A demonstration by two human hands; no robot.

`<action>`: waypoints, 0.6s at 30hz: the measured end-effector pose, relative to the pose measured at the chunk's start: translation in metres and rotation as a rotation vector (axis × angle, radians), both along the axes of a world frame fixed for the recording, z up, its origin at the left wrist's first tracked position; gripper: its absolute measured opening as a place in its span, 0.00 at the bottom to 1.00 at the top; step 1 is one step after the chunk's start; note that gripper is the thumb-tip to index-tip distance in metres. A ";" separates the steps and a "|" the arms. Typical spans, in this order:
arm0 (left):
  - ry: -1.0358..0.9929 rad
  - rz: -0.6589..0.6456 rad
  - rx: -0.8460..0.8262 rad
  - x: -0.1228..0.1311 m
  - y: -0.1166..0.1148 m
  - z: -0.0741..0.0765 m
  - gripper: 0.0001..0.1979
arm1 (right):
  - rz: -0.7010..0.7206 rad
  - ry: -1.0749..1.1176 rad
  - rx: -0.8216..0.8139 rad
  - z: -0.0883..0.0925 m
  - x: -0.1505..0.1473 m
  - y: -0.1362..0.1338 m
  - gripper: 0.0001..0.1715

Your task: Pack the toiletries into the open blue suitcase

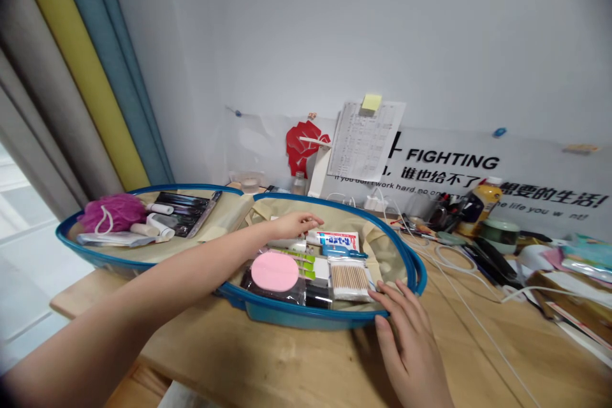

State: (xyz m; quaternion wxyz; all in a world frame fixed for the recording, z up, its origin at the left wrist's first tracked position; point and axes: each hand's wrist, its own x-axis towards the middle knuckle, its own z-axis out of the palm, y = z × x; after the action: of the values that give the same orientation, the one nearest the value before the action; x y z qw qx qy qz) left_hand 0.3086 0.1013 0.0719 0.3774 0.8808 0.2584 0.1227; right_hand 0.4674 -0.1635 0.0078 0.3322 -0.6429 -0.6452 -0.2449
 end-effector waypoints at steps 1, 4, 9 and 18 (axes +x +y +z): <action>0.005 0.010 0.061 0.000 0.000 0.000 0.14 | -0.005 0.004 -0.009 0.000 0.000 0.000 0.19; 0.036 0.026 0.207 0.000 -0.002 -0.002 0.12 | -0.004 -0.008 -0.007 0.000 0.000 -0.001 0.19; 0.135 -0.006 0.349 0.003 -0.007 -0.003 0.17 | 0.013 -0.018 0.039 0.000 -0.002 0.000 0.17; 0.253 -0.103 0.519 0.010 -0.017 -0.010 0.14 | -0.002 0.015 0.005 -0.001 -0.001 -0.001 0.19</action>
State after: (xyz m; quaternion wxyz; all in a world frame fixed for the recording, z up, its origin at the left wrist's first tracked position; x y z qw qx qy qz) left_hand 0.3184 0.0841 0.0618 0.1102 0.9681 0.2185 0.0546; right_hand 0.4669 -0.1643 0.0063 0.3383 -0.6446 -0.6414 -0.2421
